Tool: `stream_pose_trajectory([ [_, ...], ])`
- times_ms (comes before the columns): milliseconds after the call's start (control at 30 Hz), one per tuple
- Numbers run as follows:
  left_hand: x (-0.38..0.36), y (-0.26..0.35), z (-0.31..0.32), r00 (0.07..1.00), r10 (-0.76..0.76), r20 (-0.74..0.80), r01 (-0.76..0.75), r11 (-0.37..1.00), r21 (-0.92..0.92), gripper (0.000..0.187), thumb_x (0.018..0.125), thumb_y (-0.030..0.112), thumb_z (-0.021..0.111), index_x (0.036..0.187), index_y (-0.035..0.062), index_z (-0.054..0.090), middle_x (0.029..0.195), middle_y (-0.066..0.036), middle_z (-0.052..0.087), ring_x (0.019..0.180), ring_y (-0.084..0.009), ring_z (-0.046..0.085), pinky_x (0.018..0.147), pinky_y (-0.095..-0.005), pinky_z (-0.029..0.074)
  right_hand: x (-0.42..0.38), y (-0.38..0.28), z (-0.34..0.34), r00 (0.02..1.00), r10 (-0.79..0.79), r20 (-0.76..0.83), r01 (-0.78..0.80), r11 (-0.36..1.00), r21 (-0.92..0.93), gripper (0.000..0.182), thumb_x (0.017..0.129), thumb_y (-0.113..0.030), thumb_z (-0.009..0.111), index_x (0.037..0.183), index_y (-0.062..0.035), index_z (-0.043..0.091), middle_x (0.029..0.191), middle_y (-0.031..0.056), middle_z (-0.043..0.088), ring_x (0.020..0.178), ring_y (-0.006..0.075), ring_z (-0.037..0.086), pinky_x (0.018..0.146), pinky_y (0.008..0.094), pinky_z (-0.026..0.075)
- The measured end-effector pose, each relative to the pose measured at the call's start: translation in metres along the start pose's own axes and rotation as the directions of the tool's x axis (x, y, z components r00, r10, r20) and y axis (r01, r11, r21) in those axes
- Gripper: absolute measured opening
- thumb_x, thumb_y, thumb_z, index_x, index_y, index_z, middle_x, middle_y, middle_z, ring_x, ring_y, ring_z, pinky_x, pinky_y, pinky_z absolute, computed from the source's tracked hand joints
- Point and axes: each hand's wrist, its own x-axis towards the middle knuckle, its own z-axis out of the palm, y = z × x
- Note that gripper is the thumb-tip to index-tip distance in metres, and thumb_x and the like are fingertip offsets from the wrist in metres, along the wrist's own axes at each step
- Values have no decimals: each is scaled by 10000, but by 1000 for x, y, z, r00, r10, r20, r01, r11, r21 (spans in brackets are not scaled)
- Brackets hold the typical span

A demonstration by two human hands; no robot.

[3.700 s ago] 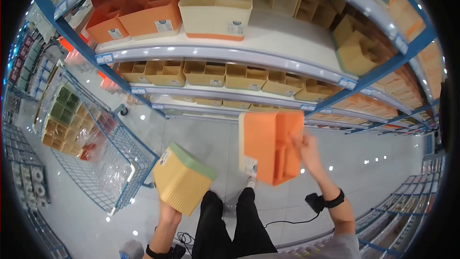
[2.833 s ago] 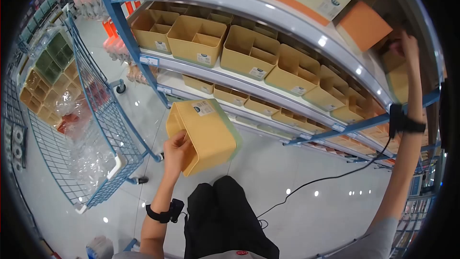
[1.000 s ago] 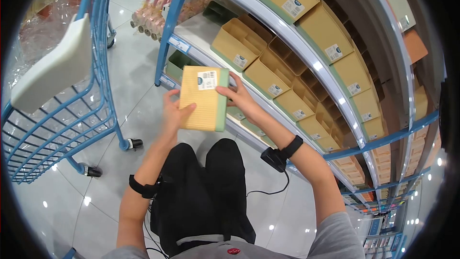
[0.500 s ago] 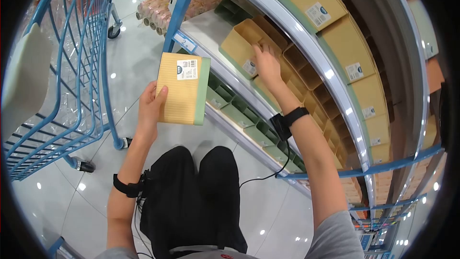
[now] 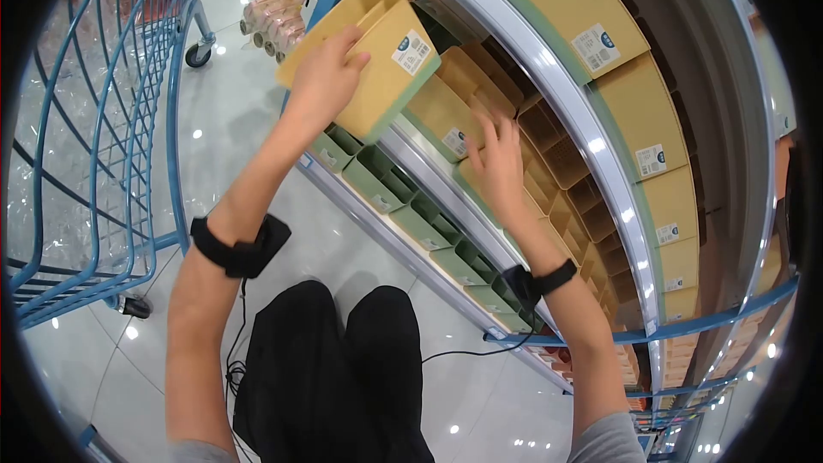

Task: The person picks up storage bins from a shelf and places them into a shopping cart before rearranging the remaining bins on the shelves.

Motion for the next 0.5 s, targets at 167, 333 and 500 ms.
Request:
stream_pose_trajectory([
  [167, 40, 21, 29, 971, 178, 161, -234, 847, 478, 240, 729, 63, 573, 965, 22, 561, 762, -169, 633, 747, -325, 626, 630, -411, 491, -50, -28, -23, 992, -51, 118, 26, 977, 210, 363, 784, -81, 625, 1125, -44, 507, 1183, 177, 461, 1068, 355, 466, 874, 413, 432],
  [333, 81, -3, 85, 905, 369, 211, -418, 683, 599, 162, 690, 75, 600, 850, 48, 588, 754, -132, 638, 724, -298, 640, 583, -404, 498, -93, -48, -37, 945, -99, 312, -29, 925, 380, 281, 794, -68, 624, 1063, -32, 554, 1165, 155, 492, 1050, 333, 491, 887, 386, 417],
  [500, 111, -27, 127, 880, 287, 378, -472, 620, 627, 153, 761, 99, 557, 887, 107, 643, 894, -94, 650, 873, -244, 632, 727, -403, 475, -131, -53, -45, 899, -64, 433, -159, 873, 461, 221, 787, -63, 626, 1001, -26, 581, 1138, 145, 493, 1036, 328, 493, 852, 383, 437],
])
